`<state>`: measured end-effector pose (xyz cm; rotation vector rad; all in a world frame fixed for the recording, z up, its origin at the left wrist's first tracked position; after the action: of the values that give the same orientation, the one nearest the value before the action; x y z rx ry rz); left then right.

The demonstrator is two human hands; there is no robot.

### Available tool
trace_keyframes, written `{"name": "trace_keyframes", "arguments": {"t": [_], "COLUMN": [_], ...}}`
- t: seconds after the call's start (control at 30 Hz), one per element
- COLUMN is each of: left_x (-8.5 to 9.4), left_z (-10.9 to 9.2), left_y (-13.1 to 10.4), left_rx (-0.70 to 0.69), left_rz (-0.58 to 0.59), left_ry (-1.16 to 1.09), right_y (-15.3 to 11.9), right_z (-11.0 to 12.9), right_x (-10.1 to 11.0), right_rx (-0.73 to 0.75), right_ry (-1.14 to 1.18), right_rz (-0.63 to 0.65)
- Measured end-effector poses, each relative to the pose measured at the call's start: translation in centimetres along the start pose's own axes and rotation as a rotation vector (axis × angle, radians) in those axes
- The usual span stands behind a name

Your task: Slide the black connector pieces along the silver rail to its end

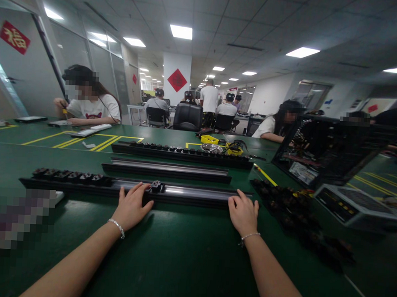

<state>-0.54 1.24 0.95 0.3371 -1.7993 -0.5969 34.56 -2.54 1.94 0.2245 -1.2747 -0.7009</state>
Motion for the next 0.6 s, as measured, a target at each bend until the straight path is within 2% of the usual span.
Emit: {"name": "trace_keyframes", "arguments": {"t": [0.6], "left_x": [-0.04], "left_z": [-0.55], "left_y": [-0.03], "left_rx": [-0.041], "left_rz": [0.031], "left_ry": [-0.019], "right_y": [0.00], "right_z": [0.25], "right_x": [0.27], "right_rx": [-0.026], "right_ry": [0.014], "right_rz": [0.038]}}
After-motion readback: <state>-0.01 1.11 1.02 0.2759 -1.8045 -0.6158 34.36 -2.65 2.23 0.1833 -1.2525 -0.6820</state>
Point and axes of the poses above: each hand's wrist, its own y-axis towards the middle knuckle, its own x-axis out of the back of the hand, z = x × y, the point moved 4 cm from there along y, towards the middle knuckle, and after that the axes turned 14 degrees about -z, right-handed, at the moved point
